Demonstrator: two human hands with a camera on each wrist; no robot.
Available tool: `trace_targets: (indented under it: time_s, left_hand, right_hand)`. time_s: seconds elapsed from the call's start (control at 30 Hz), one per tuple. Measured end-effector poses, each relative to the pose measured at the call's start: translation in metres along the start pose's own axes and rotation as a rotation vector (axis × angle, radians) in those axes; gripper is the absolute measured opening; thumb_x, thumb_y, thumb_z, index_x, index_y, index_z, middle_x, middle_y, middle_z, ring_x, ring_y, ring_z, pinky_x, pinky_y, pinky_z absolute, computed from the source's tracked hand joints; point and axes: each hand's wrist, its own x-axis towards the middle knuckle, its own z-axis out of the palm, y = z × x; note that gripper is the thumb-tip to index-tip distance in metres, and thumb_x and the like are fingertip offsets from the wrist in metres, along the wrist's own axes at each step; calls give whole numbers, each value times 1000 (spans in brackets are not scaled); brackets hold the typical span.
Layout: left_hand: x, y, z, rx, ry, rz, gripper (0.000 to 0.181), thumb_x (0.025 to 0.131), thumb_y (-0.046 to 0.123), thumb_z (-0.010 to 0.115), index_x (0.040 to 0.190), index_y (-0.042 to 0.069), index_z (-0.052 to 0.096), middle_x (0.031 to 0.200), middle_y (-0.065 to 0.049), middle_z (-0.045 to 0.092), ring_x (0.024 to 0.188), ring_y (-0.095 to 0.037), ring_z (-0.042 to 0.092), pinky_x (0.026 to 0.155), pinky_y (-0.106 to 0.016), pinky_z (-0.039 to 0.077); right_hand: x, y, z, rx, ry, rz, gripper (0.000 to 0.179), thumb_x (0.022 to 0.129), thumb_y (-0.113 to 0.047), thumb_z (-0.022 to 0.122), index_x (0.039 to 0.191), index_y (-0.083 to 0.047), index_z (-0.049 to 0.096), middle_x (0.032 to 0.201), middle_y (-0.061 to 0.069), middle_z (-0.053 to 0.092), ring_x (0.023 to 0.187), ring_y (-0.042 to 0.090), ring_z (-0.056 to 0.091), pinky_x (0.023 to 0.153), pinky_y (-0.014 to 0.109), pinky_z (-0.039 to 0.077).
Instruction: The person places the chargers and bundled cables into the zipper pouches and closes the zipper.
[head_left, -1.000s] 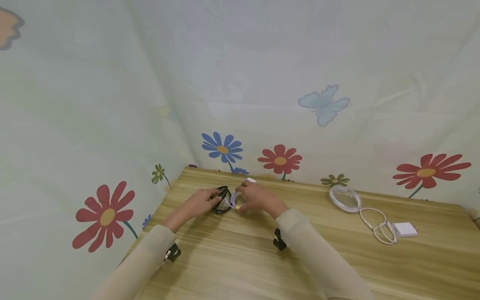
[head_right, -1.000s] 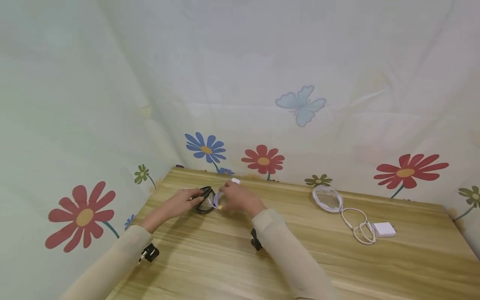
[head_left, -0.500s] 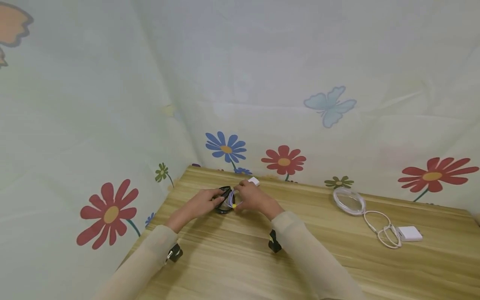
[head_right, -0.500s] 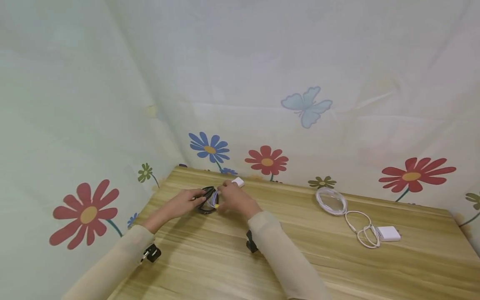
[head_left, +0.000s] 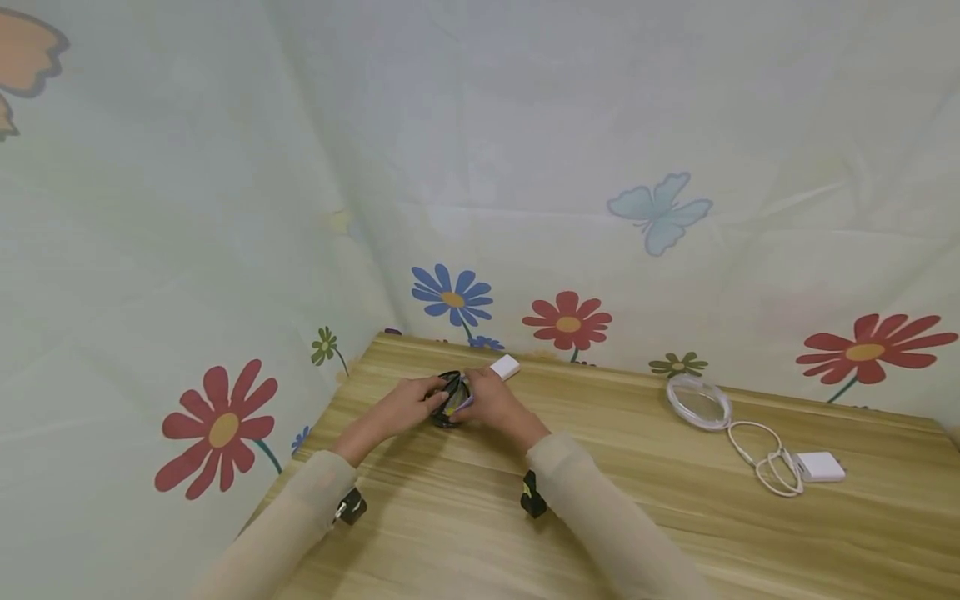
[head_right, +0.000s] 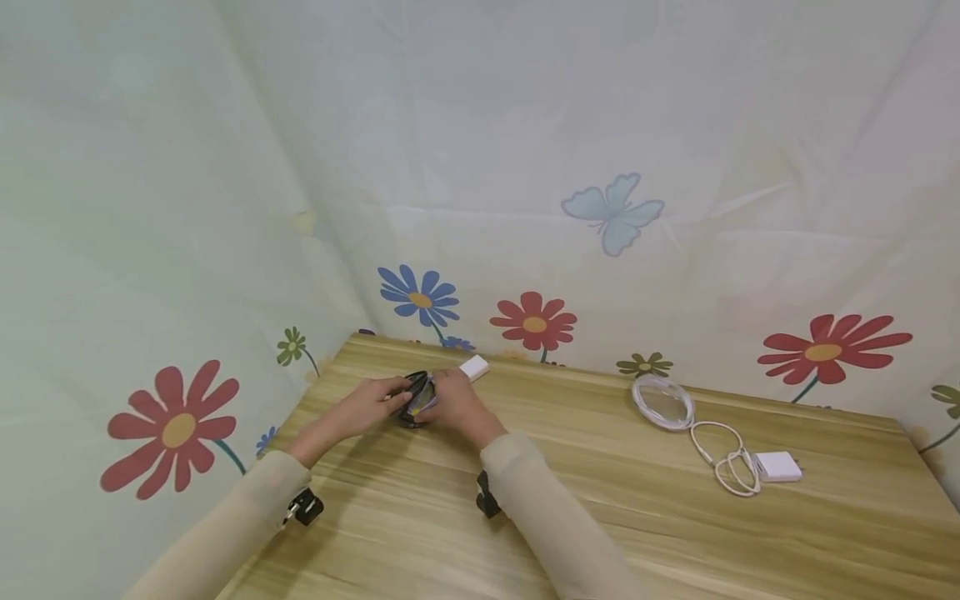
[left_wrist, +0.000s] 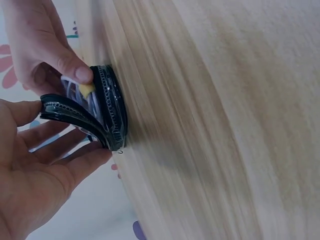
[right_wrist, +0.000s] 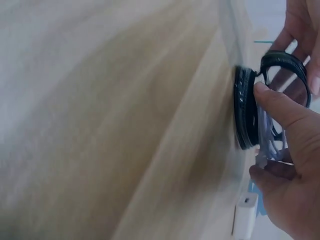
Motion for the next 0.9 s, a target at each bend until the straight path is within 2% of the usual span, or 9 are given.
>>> trace_targets:
  time_s: [0.13,0.27,0.43,0.57,0.63,0.7,0.8,0.9]
  left_hand:
    - [-3,1,0,-27,0,-4,43,108,23,50,140,-4,56,136,-24,61,125,-38,60,102,-52,49]
    - [-4,1,1,-37,12,-2,43,108,23,50,140,-4,56,135,-24,62,125,-36,60,102,-51,50]
    - [-5,-1,3,-34,9,-24,42,108,24,50,141,-2,56,136,-22,62,125,-36,60,101,-51,50]
    - [-4,-3,5,-45,5,-40,44,109,25,49,142,-2,55,139,-22,60,128,-37,57,105,-53,47]
    - [-4,-4,6,-45,9,-34,44,109,25,49,142,-3,55,139,-23,59,129,-37,57,106,-53,46]
    - [-5,-5,7,-53,10,-31,44,109,26,49,142,-3,55,139,-23,59,129,-37,57,106,-53,47]
    - [-4,-4,6,-54,24,-13,42,109,23,49,139,-4,57,135,-24,62,125,-37,60,103,-52,49]
    - [-3,-5,7,-47,54,12,38,109,21,49,136,-3,59,128,-21,66,117,-33,65,97,-49,53]
  right_hand:
    - [0,-1,3,52,2,-48,96,75,-36,92,146,9,45,140,23,57,130,38,52,111,47,41]
    - [-3,1,-2,172,-9,-39,92,76,-28,92,147,6,44,142,22,55,130,37,53,109,47,44]
    - [-9,6,-6,173,24,66,89,76,-29,92,145,6,49,142,24,53,130,36,52,107,45,47]
    - [-14,9,-6,204,80,135,63,79,-27,90,128,3,64,122,19,67,112,32,63,95,44,54]
    - [-16,10,-7,234,95,121,51,81,-24,88,120,3,69,114,17,71,105,31,67,90,44,56]
    - [-18,9,-6,262,91,86,43,84,-20,85,118,2,71,114,17,72,104,31,68,90,44,56]
    - [-18,8,-7,260,80,25,38,87,-16,82,119,1,72,115,17,72,105,32,68,90,44,56]
    - [-16,4,-7,210,69,-18,38,90,-18,79,123,-1,71,118,15,72,107,31,68,90,43,56]
